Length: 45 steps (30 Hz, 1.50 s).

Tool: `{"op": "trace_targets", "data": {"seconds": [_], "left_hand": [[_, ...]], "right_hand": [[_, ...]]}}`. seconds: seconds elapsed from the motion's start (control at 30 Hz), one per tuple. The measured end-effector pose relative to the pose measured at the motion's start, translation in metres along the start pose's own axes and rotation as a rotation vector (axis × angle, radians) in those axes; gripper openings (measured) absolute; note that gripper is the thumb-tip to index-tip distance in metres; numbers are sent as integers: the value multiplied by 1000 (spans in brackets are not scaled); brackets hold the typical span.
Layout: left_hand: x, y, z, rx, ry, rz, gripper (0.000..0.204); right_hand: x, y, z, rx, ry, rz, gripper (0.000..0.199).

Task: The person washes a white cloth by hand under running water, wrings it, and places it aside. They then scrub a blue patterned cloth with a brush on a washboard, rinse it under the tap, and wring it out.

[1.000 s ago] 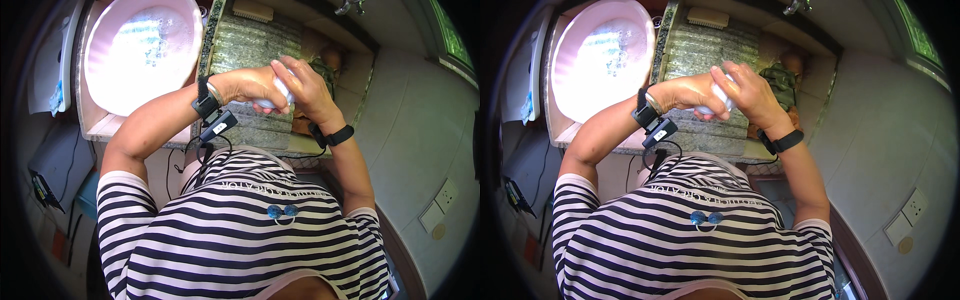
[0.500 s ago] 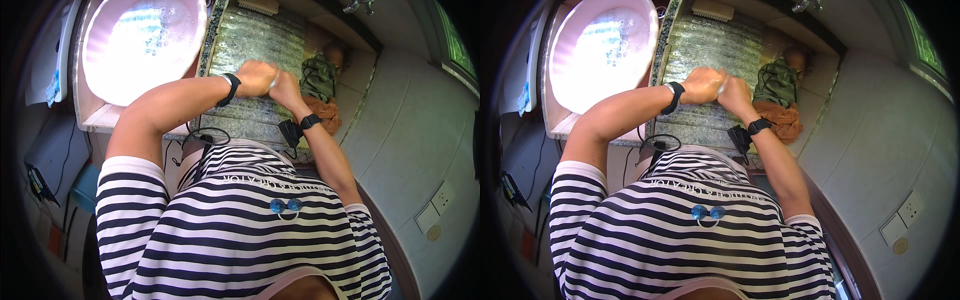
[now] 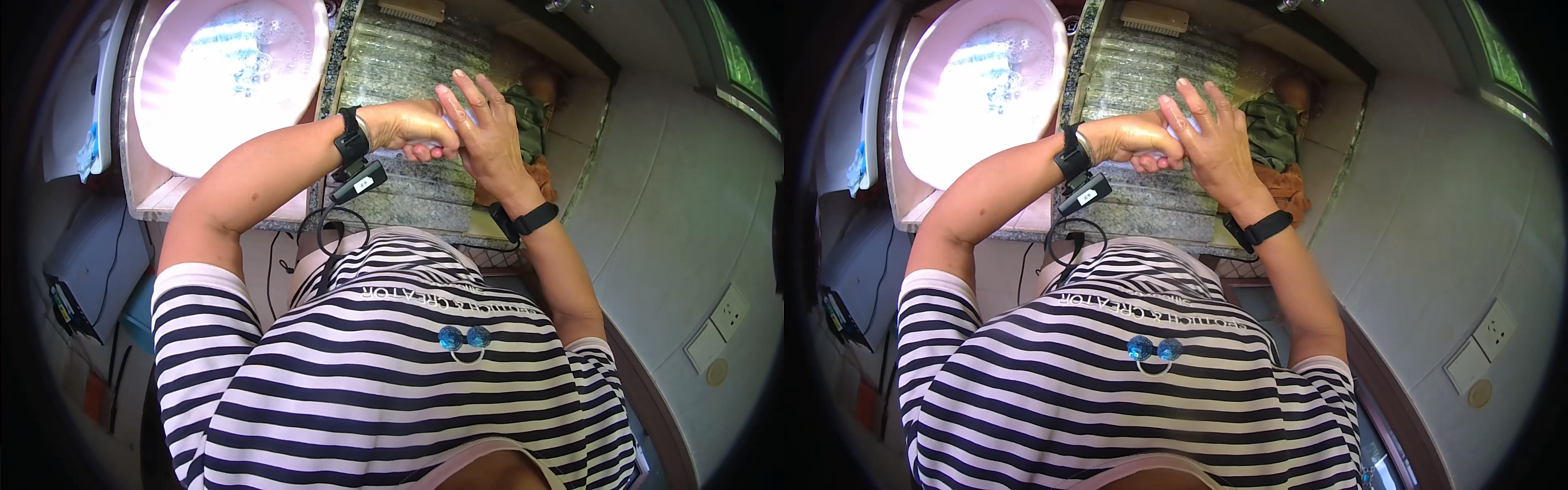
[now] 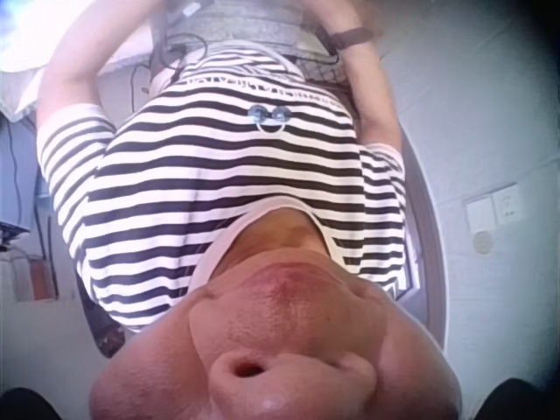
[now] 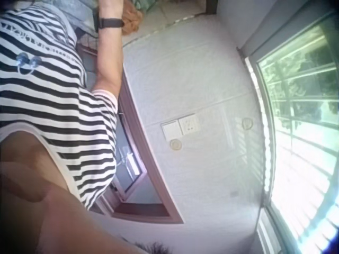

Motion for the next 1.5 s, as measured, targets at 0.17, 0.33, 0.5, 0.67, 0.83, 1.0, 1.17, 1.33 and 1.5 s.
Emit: {"op": "trace_targets", "data": {"seconds": [0.17,0.33,0.5,0.67,0.83,1.0,1.17,1.33,1.5], "left_hand": [[14,15,22,77,-36,-209,15],[15,4,1,222,536,-833,32],[20,-20,-14,203,638,-1137,31],[30,-47,-27,309,697,-1305,33],[42,-50,-30,277,702,-1360,34],[57,-38,-16,352,804,-1420,36],[72,-15,16,374,914,-1417,57],[105,4,59,330,904,-1142,71],[130,4,92,470,688,-350,73]], "right_hand": [[2,1,5,137,-33,-302,42],[17,-5,1,409,-67,-269,23],[64,3,21,626,-237,-220,18],[75,0,37,775,-354,-223,22],[67,-10,43,804,-370,-225,30],[65,-11,63,706,-135,-405,40],[2,-8,63,844,-124,-1306,61],[-39,-20,65,569,84,-1247,38],[-65,-44,64,105,386,-1047,30]]}}
Point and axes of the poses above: each hand's wrist, its own z-axis away from the middle knuckle, its own x-axis out of the palm, y = z × x, the point moved 1 cm from there along -z, towards the middle knuckle, and after that the axes turned 11 degrees about -z, right-handed, at the moved point
